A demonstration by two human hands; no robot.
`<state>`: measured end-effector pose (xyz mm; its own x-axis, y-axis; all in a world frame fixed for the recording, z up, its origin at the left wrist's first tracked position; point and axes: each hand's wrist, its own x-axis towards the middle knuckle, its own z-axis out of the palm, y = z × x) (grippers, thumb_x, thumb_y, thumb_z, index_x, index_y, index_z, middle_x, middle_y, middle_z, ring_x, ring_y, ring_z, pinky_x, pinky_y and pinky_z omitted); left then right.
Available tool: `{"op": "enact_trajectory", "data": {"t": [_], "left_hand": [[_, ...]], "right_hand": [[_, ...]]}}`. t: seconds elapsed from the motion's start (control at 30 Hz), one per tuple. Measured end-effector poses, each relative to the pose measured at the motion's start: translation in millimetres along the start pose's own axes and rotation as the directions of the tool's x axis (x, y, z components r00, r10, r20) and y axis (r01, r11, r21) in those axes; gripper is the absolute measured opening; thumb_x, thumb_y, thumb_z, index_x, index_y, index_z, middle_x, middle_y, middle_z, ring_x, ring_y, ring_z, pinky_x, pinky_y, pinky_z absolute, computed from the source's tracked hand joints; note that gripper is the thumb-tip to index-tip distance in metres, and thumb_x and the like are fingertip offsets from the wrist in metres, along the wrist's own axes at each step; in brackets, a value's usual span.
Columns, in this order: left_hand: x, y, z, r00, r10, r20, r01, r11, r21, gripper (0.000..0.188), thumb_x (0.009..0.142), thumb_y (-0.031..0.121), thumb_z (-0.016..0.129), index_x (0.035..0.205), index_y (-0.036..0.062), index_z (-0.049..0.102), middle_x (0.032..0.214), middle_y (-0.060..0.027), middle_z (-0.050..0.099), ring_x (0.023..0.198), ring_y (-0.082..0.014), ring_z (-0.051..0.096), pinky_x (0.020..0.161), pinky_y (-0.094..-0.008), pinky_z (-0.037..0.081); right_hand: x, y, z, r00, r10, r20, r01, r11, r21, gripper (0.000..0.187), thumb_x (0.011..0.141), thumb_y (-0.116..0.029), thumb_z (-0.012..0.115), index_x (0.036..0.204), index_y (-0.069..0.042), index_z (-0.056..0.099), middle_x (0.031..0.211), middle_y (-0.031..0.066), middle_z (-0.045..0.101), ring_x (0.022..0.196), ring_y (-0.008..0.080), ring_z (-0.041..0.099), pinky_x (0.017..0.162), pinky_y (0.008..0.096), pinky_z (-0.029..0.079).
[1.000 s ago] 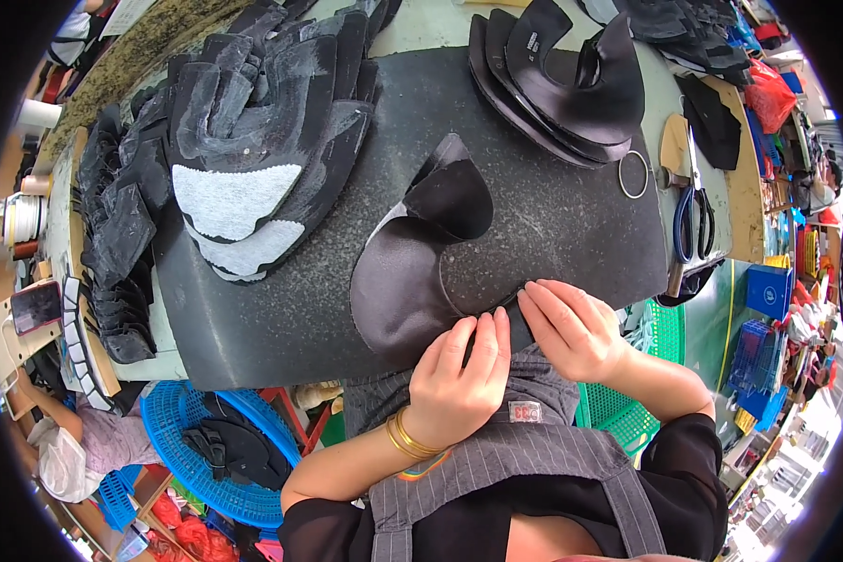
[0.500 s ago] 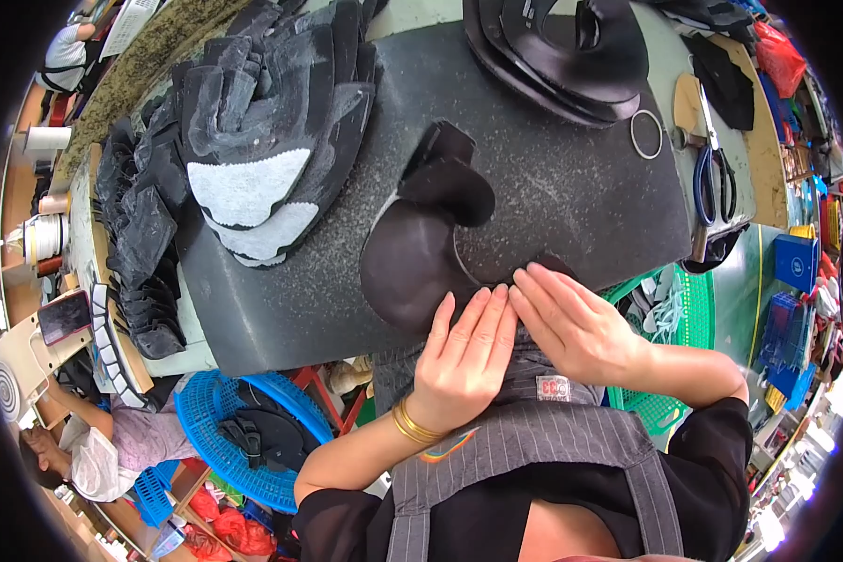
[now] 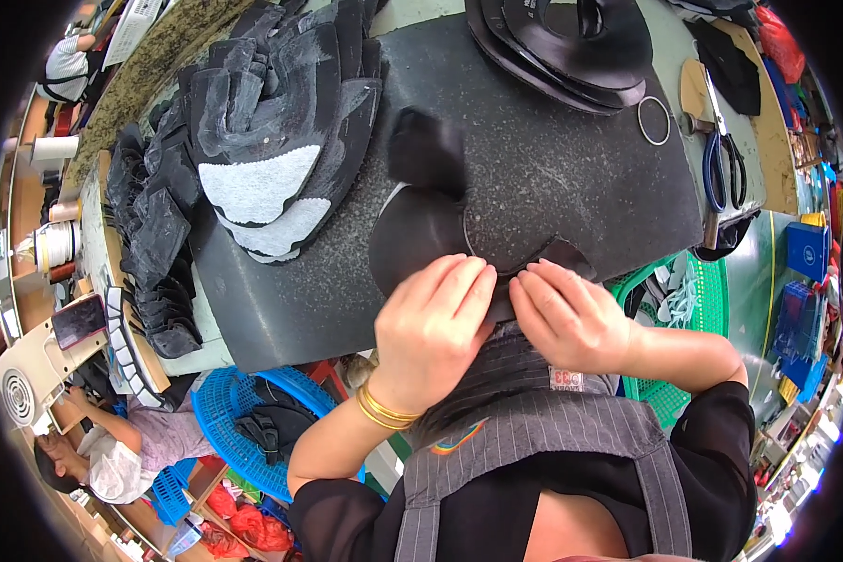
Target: Folding and pressing the edges of shoe upper components on a factory workbench.
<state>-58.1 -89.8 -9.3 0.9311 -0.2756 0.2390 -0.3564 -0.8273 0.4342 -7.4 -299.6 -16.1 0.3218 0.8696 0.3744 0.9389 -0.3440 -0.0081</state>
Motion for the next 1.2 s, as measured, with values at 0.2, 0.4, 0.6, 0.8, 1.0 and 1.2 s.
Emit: {"op": "enact_trajectory", "data": {"t": [0.2,0.4,0.6,0.8,1.0,1.2], "left_hand": [[4.0,-11.4,-5.2,0.995,0.101,0.007,-0.102,0.994,0.034,0.036,0.070,0.015,0.074,0.105,0.0052,0.074,0.107,-0.0048,0.071,0.097,-0.0215,0.069,0.081,-0.0364,0.056],[-20.1,-2.0,6.0,0.952,0.301,-0.063,-0.275,0.925,0.260,0.030,0.074,0.008,0.068,0.102,0.0010,0.077,0.102,-0.0095,0.074,0.095,-0.0240,0.071,0.080,-0.0347,0.059],[-22.3,-2.2,8.2,0.954,0.293,-0.057,-0.269,0.926,0.264,0.028,0.076,0.008,0.068,0.102,0.0003,0.077,0.104,-0.0109,0.073,0.099,-0.0248,0.071,0.085,-0.0358,0.060],[-27.5,-1.8,5.2,0.963,0.269,0.006,-0.259,0.921,0.292,0.028,0.078,0.009,0.068,0.103,0.0000,0.077,0.107,-0.0120,0.073,0.101,-0.0250,0.071,0.086,-0.0364,0.061],[-46.2,-31.8,-6.5,0.959,0.229,0.169,-0.250,0.961,0.117,0.042,0.084,0.017,0.063,0.126,0.0150,0.072,0.130,-0.0024,0.070,0.124,-0.0220,0.064,0.112,-0.0463,0.041],[-27.4,14.4,14.1,0.964,0.258,-0.059,-0.214,0.890,0.402,0.039,0.090,0.020,0.061,0.122,0.0016,0.070,0.124,-0.0114,0.070,0.109,-0.0245,0.068,0.076,-0.0302,0.052]], "right_hand": [[-4.0,13.4,-7.6,0.998,0.061,-0.003,-0.061,0.991,0.117,0.042,0.066,-0.014,0.064,0.102,0.007,0.065,0.100,0.0157,0.066,0.094,0.0284,0.067,0.080,0.0346,0.060],[-21.1,0.2,2.3,0.999,-0.034,-0.006,0.034,0.999,-0.002,0.043,0.069,-0.018,0.061,0.104,0.007,0.069,0.112,0.0214,0.067,0.109,0.0351,0.065,0.099,0.0460,0.056],[-20.4,1.4,-0.9,0.997,-0.040,0.072,0.039,0.999,0.021,0.053,0.068,-0.019,0.059,0.112,0.008,0.070,0.117,0.0213,0.065,0.112,0.0355,0.064,0.102,0.0467,0.054],[-16.0,-10.4,-5.5,0.978,-0.030,0.204,0.051,0.994,-0.096,0.053,0.071,-0.022,0.061,0.113,0.011,0.069,0.124,0.0247,0.063,0.121,0.0397,0.061,0.106,0.0496,0.051],[-39.2,-18.3,-5.5,0.947,0.076,0.311,-0.087,0.996,0.023,0.068,0.090,-0.041,0.065,0.128,0.015,0.058,0.141,0.0314,0.052,0.136,0.0459,0.049,0.114,0.0544,0.040],[1.8,40.0,-28.6,0.948,0.319,0.012,-0.283,0.824,0.491,0.036,0.092,-0.027,0.069,0.110,0.004,0.068,0.111,0.0198,0.069,0.106,0.0366,0.067,0.093,0.0430,0.055]]}}
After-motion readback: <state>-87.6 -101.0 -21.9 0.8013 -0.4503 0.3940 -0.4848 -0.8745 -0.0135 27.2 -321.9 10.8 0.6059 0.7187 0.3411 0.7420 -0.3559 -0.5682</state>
